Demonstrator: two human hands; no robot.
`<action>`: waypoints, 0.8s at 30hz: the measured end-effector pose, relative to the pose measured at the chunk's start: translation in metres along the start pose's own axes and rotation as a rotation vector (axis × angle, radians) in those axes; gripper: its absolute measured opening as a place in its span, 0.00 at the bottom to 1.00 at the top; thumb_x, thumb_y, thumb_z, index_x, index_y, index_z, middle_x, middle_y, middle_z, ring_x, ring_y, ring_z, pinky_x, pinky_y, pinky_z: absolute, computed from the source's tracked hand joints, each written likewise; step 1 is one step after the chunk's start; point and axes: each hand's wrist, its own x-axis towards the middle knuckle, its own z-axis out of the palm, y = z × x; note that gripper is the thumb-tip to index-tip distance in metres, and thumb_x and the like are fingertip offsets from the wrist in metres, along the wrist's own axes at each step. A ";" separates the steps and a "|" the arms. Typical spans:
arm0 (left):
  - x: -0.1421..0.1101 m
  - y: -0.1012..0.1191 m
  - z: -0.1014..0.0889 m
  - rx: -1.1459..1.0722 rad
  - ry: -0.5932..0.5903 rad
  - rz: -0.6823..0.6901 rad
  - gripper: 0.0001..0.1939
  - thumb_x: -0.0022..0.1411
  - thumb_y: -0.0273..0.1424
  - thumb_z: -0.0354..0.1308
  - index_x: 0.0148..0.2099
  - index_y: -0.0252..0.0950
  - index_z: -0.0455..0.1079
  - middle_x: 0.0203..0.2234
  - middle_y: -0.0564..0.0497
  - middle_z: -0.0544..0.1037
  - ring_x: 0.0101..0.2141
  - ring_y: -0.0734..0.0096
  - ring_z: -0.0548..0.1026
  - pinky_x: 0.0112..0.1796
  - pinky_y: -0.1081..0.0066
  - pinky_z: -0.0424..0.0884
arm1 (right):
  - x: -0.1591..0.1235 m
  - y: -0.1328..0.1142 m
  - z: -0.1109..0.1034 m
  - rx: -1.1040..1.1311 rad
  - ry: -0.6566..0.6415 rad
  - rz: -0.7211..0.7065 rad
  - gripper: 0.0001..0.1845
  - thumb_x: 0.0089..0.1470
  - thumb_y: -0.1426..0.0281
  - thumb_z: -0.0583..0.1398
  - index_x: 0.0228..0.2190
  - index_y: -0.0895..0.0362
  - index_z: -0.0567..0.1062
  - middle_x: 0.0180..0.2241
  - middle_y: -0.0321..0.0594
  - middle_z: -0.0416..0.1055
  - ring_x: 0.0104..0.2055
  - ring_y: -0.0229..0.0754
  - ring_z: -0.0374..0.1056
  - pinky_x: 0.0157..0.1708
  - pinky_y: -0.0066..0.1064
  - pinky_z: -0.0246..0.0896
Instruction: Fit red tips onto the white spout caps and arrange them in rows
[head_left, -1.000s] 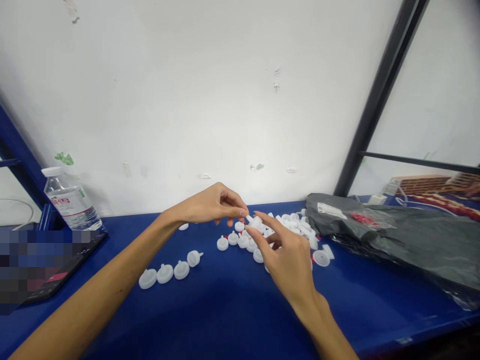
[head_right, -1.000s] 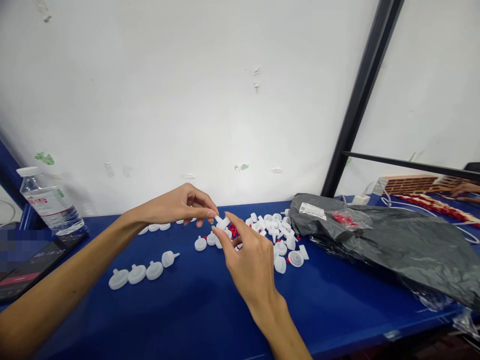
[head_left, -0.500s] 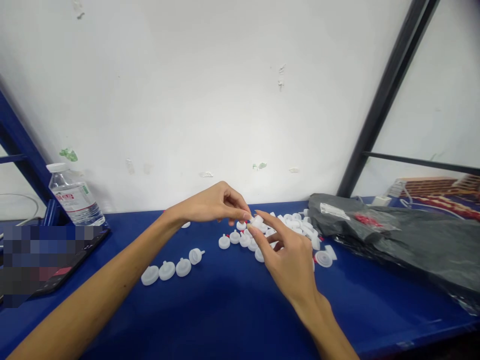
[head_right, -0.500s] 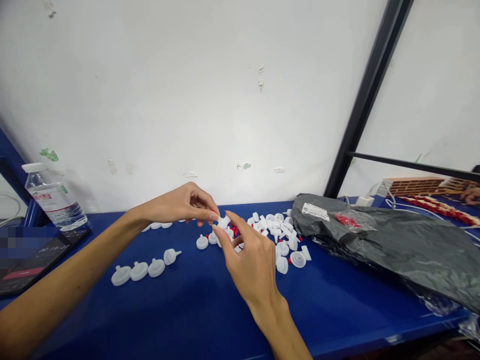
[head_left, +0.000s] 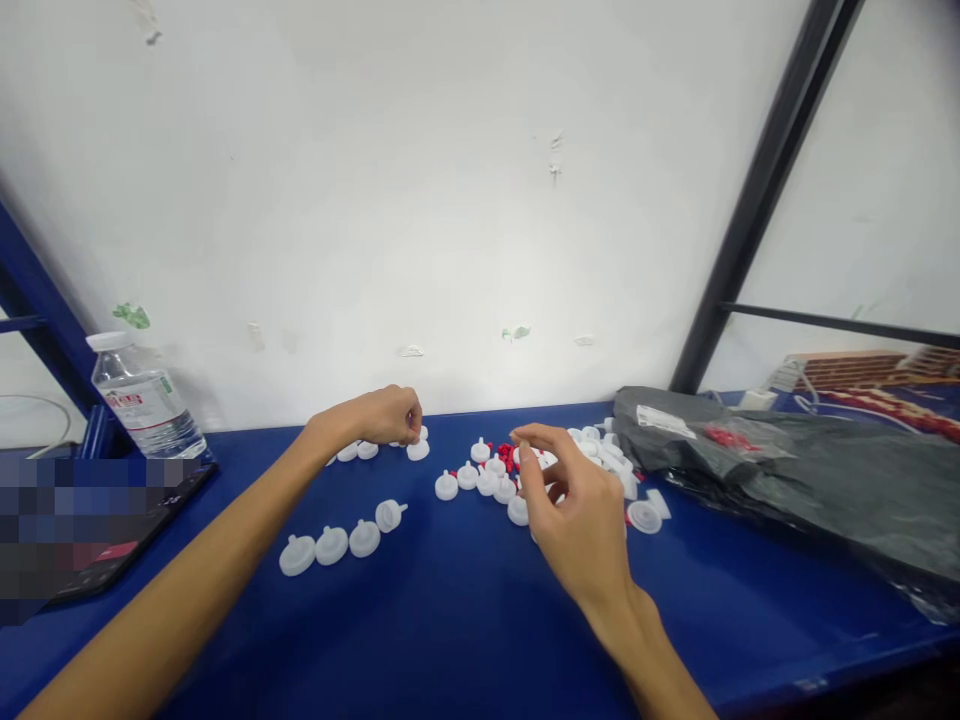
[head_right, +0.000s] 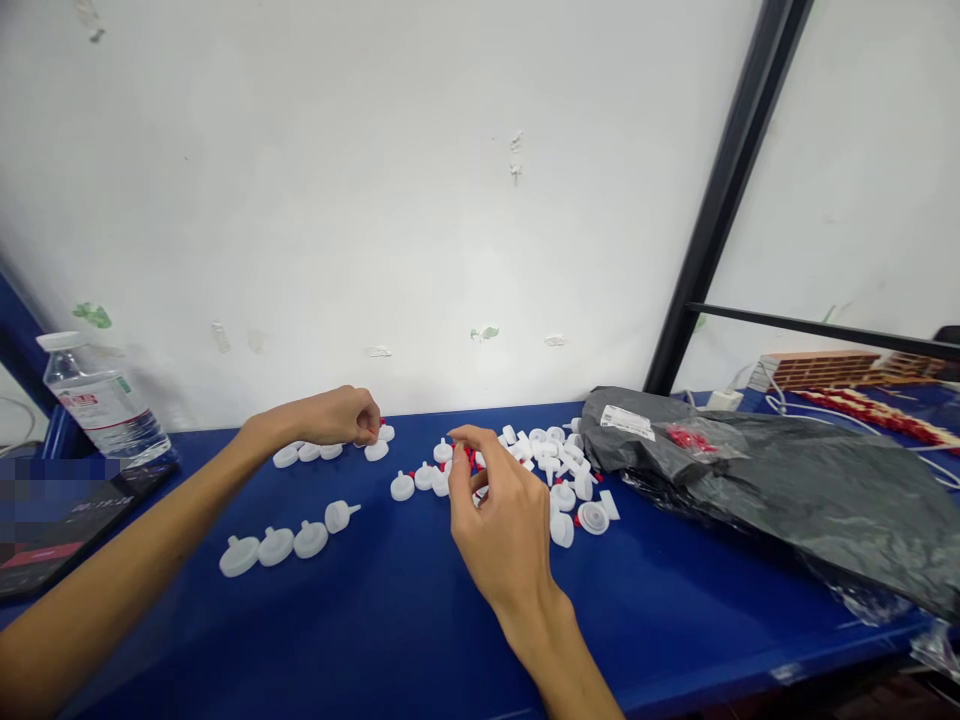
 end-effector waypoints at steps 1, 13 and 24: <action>0.003 -0.002 0.004 0.018 -0.002 -0.018 0.06 0.52 0.30 0.61 0.33 0.37 0.78 0.32 0.48 0.82 0.31 0.66 0.77 0.28 0.73 0.66 | 0.000 0.000 0.000 -0.001 0.002 -0.005 0.08 0.64 0.69 0.57 0.43 0.49 0.75 0.39 0.29 0.79 0.23 0.32 0.70 0.25 0.27 0.62; 0.015 -0.021 0.022 0.208 0.024 -0.216 0.10 0.50 0.23 0.58 0.35 0.35 0.78 0.38 0.41 0.82 0.34 0.62 0.78 0.31 0.71 0.67 | -0.001 0.000 -0.001 -0.019 0.010 -0.026 0.08 0.64 0.69 0.57 0.40 0.51 0.77 0.33 0.32 0.79 0.23 0.33 0.69 0.27 0.27 0.61; 0.007 -0.011 0.008 0.221 0.110 -0.153 0.18 0.58 0.33 0.59 0.50 0.35 0.76 0.46 0.38 0.79 0.44 0.52 0.77 0.38 0.65 0.69 | -0.001 0.001 0.000 -0.031 0.006 -0.037 0.08 0.64 0.69 0.57 0.40 0.51 0.77 0.34 0.32 0.78 0.24 0.33 0.68 0.29 0.27 0.62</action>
